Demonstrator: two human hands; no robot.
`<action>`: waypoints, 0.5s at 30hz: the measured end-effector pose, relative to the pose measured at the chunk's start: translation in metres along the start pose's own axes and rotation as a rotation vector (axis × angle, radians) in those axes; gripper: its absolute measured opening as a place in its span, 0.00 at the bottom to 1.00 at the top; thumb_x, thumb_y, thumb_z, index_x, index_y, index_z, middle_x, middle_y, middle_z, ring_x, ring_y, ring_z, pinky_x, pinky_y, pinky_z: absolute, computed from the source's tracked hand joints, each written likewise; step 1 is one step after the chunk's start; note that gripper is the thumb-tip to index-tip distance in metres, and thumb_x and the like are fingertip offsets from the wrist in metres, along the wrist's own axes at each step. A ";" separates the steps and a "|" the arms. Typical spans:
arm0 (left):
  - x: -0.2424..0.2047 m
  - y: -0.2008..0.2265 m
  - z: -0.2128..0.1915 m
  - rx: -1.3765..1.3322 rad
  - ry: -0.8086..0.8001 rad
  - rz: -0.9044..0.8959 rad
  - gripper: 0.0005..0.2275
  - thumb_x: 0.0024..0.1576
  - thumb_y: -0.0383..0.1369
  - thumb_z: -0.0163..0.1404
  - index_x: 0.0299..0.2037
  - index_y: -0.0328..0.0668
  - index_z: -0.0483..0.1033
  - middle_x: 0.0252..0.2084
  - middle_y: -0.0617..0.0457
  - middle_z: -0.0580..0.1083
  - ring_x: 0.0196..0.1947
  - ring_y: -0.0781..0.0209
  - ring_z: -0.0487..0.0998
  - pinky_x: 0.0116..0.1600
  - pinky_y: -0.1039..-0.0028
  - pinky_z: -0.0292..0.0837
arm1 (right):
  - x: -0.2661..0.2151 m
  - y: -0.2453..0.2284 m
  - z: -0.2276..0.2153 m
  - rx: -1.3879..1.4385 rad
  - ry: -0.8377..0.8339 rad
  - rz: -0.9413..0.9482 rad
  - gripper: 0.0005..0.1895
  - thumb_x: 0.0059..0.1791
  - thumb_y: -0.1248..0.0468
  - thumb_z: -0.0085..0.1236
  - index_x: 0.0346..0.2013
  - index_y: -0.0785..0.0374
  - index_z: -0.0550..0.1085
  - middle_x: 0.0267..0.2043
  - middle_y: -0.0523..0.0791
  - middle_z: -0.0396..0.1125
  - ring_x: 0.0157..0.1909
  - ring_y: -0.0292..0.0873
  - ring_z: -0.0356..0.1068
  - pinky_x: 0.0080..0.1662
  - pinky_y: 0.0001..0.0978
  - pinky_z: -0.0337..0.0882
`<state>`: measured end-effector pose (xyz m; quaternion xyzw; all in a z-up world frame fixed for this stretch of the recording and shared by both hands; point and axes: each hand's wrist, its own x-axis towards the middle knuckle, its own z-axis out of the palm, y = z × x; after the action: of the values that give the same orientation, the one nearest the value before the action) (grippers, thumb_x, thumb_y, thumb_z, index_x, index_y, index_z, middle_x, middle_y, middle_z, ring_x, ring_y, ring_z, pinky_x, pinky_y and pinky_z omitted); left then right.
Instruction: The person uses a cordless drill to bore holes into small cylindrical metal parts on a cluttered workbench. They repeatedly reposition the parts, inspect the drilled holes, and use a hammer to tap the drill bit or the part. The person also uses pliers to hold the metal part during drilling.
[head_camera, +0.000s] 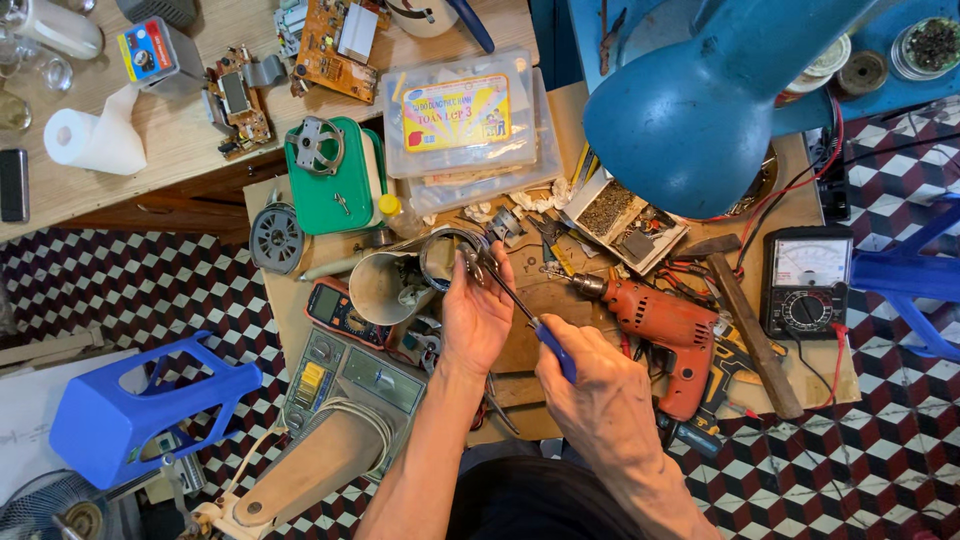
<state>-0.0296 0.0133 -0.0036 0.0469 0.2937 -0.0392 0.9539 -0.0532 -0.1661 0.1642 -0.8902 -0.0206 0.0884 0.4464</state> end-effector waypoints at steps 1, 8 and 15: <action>-0.003 0.000 0.000 -0.009 -0.027 -0.001 0.17 0.70 0.41 0.42 0.53 0.32 0.75 0.51 0.43 0.79 0.50 0.54 0.81 0.57 0.67 0.79 | 0.001 0.000 0.002 -0.005 -0.001 -0.007 0.16 0.46 0.66 0.60 0.49 0.63 0.77 0.32 0.52 0.71 0.31 0.53 0.74 0.34 0.41 0.72; -0.015 0.000 0.002 -0.113 -0.208 -0.093 0.19 0.69 0.42 0.43 0.58 0.30 0.73 0.54 0.43 0.78 0.52 0.52 0.81 0.57 0.65 0.78 | -0.001 0.003 0.004 0.046 0.004 -0.028 0.16 0.46 0.66 0.60 0.49 0.65 0.76 0.32 0.51 0.71 0.31 0.51 0.75 0.34 0.39 0.73; -0.015 -0.002 0.002 -0.145 -0.192 -0.087 0.18 0.69 0.42 0.44 0.56 0.33 0.74 0.55 0.43 0.77 0.53 0.52 0.80 0.58 0.65 0.78 | 0.001 0.002 0.000 0.051 -0.034 -0.042 0.17 0.46 0.67 0.60 0.50 0.66 0.76 0.32 0.50 0.72 0.30 0.48 0.75 0.34 0.36 0.74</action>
<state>-0.0408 0.0121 0.0062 -0.0388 0.2046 -0.0636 0.9760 -0.0526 -0.1676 0.1623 -0.8762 -0.0444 0.0947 0.4704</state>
